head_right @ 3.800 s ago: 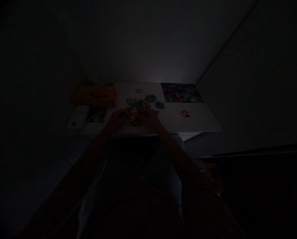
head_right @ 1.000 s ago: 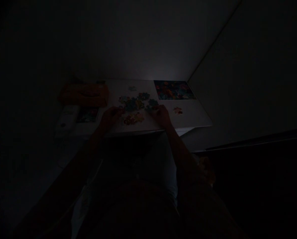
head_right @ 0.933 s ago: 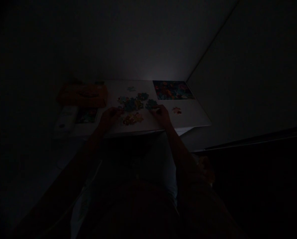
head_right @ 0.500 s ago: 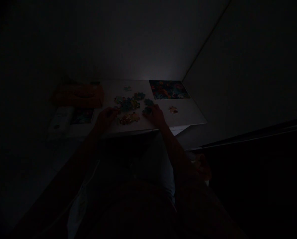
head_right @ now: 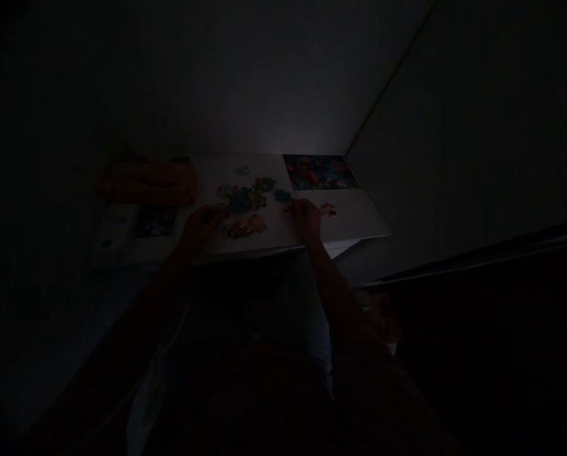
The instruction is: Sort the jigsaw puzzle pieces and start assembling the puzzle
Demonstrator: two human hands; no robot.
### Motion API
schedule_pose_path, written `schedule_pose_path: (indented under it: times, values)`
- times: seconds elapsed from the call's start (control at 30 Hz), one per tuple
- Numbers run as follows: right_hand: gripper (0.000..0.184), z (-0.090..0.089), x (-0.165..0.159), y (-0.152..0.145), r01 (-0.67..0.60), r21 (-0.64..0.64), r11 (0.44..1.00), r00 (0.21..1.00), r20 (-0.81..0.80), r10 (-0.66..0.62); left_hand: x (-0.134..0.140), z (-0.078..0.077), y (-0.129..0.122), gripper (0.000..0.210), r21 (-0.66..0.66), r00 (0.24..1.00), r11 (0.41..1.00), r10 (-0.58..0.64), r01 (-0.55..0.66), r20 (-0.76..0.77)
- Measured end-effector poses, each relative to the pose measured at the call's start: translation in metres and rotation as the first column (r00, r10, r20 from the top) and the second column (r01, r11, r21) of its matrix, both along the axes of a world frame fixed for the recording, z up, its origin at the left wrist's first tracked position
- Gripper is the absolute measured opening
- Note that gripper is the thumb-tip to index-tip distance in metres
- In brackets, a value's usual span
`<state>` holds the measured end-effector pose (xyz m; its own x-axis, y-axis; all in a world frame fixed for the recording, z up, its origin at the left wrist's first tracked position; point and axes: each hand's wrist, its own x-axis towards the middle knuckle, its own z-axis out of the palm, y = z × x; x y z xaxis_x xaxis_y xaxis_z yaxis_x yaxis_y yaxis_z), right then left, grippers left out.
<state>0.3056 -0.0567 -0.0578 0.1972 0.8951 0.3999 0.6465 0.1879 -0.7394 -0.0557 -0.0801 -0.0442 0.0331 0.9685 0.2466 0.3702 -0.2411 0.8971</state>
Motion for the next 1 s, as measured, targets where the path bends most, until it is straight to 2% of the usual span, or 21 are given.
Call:
schedule_pose_path:
  times: [0.23,0.63,1.0]
  values:
    - [0.068,-0.009,0.013,0.011,0.032,0.004,0.999,0.983,-0.181,-0.031,-0.001,-0.004,0.003,0.054,-0.001,1.000,1.000,0.002,-0.002,0.002]
    - [0.076,-0.011,0.012,0.007,-0.057,-0.001,0.998,0.944,-0.326,0.054,-0.004,-0.004,0.003,0.055,-0.011,0.999,1.000,0.000,0.000,-0.034]
    - [0.061,-0.010,0.011,0.008,-0.072,0.015,0.997,0.949,-0.308,0.073,-0.003,-0.003,0.002,0.052,-0.002,0.999,1.000,-0.007,0.007,-0.037]
